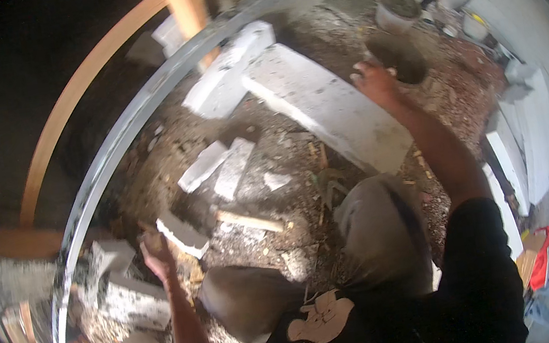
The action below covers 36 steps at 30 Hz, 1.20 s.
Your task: The person breaks a white block with a hammer, scoops mortar from a bucket with a trowel, and applies it to a metal track. The person then places the block into the track and taps it into position.
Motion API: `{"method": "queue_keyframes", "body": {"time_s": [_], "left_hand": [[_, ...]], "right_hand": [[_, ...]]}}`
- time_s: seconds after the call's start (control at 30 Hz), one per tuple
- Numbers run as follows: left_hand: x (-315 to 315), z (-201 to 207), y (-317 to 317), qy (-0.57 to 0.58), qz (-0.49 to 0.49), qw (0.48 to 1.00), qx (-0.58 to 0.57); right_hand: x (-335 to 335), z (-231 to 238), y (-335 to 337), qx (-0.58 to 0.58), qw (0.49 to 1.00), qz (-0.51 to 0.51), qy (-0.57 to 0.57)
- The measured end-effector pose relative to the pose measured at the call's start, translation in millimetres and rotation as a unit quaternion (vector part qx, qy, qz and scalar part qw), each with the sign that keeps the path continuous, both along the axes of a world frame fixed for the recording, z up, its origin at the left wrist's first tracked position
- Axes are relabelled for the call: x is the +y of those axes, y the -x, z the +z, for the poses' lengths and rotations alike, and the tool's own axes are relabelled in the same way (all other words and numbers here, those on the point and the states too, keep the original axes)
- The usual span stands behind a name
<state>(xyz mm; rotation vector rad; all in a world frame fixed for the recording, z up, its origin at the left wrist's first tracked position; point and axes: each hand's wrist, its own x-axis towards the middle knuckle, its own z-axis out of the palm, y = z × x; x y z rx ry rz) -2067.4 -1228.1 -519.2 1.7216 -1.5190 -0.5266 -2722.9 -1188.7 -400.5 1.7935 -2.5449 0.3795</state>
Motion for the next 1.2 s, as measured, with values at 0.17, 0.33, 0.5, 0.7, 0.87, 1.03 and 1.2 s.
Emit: {"method": "queue_keyframes", "body": {"time_s": [0.17,0.33,0.5,0.7,0.87,1.03,1.2], "left_hand": [[-95,103,74,0.231,-0.115,0.943,-0.211],[-212,157,154,0.229,-0.07,0.951,-0.194],[-286,155,185,0.074,0.051,0.993,-0.077],[-281,150,199,0.121,0.061,0.951,-0.277],[-276,169,225,0.058,0.116,0.962,-0.24],[-277,172,228,0.05,0.125,0.958,-0.252],[-279,167,219,0.042,0.132,0.953,-0.271]], "right_hand": [[-3,-87,10,0.023,0.998,0.053,-0.009],[-39,-128,5,0.036,0.999,-0.011,-0.012],[-38,-137,11,-0.007,1.0,0.009,-0.028],[-38,-138,19,-0.033,0.999,0.005,-0.007],[-43,-143,23,-0.05,0.998,-0.006,-0.044],[-39,-155,24,-0.017,0.998,-0.006,-0.066],[-39,-160,22,0.029,0.996,0.0,-0.082]]}}
